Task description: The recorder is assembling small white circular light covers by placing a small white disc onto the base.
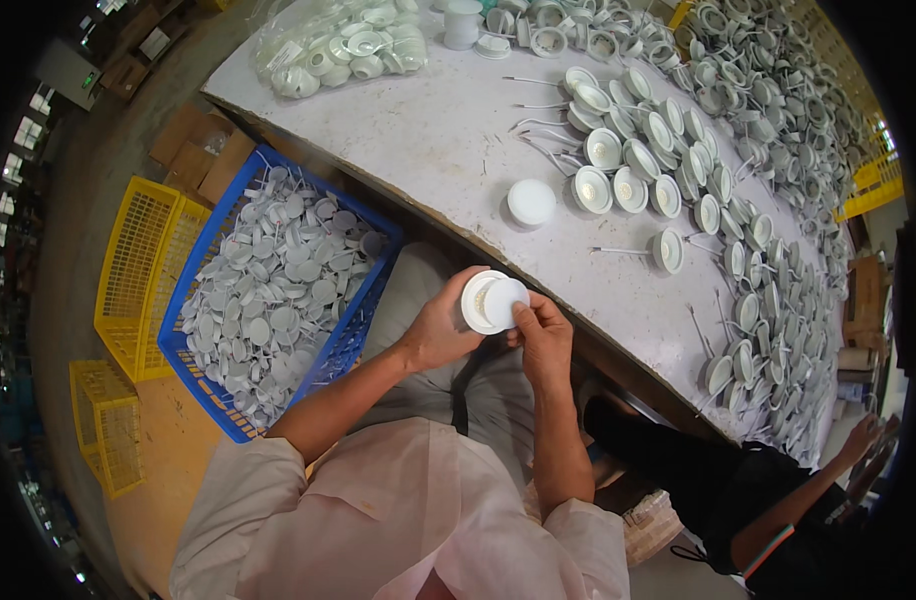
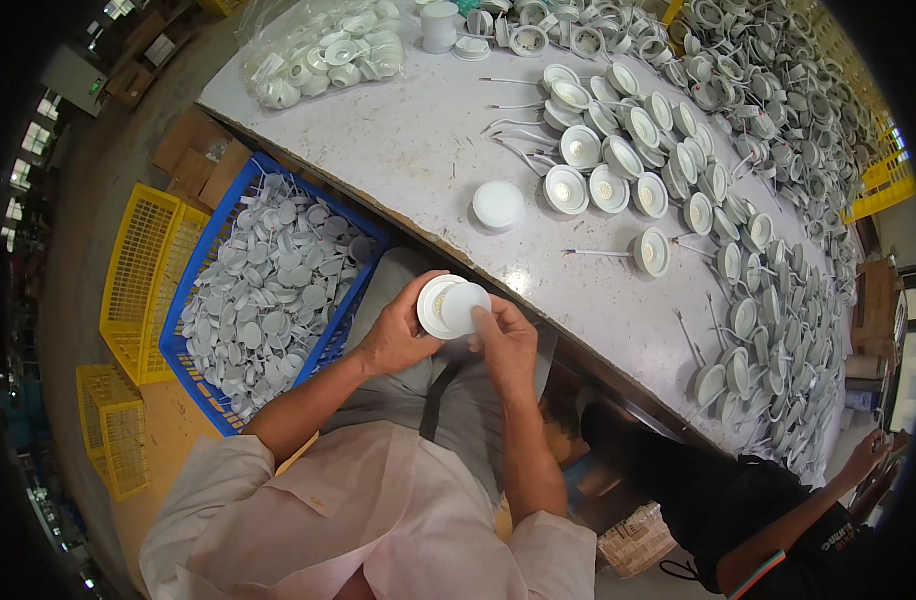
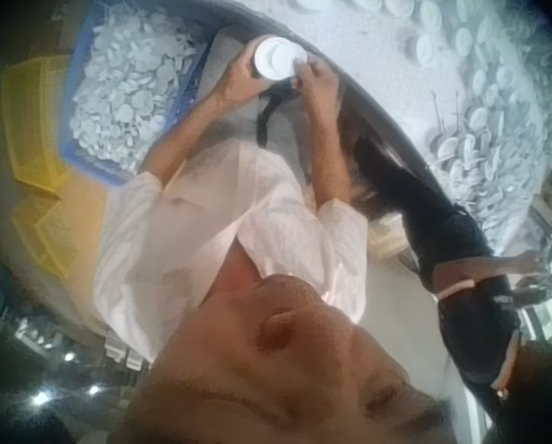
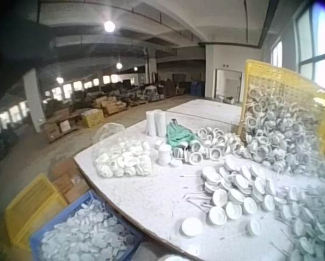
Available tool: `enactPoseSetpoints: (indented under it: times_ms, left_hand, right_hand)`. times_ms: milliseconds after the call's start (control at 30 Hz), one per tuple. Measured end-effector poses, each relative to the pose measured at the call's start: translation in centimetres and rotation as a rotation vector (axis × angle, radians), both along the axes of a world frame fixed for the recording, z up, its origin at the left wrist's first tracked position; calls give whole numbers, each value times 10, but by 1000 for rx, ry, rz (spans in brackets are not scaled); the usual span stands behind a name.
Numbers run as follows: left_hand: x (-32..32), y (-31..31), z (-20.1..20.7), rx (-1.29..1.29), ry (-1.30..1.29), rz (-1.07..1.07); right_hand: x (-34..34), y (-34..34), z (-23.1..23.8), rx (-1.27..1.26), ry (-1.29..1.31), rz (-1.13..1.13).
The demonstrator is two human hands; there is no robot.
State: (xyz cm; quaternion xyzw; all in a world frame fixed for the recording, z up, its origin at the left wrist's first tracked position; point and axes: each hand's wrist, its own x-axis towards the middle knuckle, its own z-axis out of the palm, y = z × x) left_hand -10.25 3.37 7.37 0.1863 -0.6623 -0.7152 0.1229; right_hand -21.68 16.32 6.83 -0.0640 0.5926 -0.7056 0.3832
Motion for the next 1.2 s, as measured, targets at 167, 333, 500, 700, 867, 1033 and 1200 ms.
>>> enactPoseSetpoints:
  times_ms: [167, 333, 500, 700, 867, 1033, 1200]
  left_hand:
    - [5, 3, 8, 81, 40, -74]
    - [4, 4, 6, -21, 32, -19]
    - [2, 8, 4, -113, 6, 66]
    - [0, 12, 1, -172, -23, 82]
    - [0, 15, 4, -197, -36, 87]
    - [1, 17, -1, -206, -60, 96]
    - [4, 19, -7, -219, -31, 120]
  right_hand:
    - [8, -5, 2, -11, 43, -6]
    - [11, -8, 5, -19, 58, -7]
    - [14, -10, 7, -25, 42, -18]
    - [13, -5, 0, -45, 45, -17]
    - [13, -2, -3, -16, 57, 5]
    - [15, -2, -6, 26, 50, 2]
    - [18, -2, -18, 28, 62, 35]
